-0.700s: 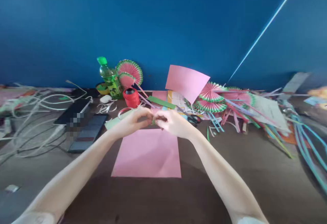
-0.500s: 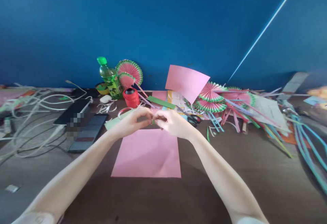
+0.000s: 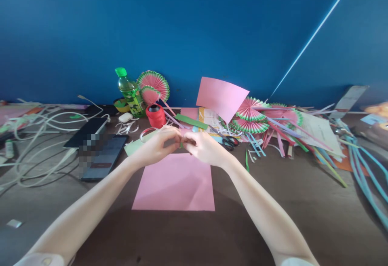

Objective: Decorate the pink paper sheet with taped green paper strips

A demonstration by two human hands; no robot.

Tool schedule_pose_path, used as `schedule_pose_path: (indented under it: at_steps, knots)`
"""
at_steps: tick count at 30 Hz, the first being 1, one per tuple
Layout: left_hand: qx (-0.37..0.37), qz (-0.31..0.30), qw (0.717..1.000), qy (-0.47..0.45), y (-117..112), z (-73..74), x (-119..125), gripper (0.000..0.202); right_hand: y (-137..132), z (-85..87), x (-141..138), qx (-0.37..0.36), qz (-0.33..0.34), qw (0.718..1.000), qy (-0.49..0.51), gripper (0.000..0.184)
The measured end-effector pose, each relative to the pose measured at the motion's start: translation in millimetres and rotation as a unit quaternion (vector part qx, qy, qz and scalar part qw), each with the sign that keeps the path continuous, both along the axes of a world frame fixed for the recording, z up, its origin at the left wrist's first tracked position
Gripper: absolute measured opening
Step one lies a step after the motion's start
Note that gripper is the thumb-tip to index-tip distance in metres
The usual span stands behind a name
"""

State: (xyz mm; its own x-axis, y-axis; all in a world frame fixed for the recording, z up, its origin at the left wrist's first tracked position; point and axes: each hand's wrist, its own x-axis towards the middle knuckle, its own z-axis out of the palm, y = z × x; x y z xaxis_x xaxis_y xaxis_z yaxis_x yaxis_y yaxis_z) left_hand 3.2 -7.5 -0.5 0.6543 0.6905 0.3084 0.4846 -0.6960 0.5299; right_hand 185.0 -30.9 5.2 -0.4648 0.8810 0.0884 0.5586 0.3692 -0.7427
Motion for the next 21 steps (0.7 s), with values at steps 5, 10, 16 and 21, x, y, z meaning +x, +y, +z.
schedule_pose_path:
  at_steps: [5,10,16,21]
  knots:
    - [0.038,0.012,0.999,0.011,-2.6,1.1,1.8,0.007,-0.4,2.0,-0.7,-0.003,-0.001,1.000,0.007,0.015]
    - [0.043,0.020,0.999,0.009,-1.9,0.6,2.9,0.009,0.1,2.5,0.5,-0.012,0.004,1.000,0.014,0.015]
    - [0.038,0.029,0.999,0.014,2.8,-2.0,2.2,0.007,1.8,3.5,4.4,-0.018,0.002,1.000,0.008,0.015]
    - [0.080,0.079,0.993,0.037,22.6,-4.9,-14.4,0.011,9.6,1.4,16.7,-0.042,-0.031,0.999,0.006,0.016]
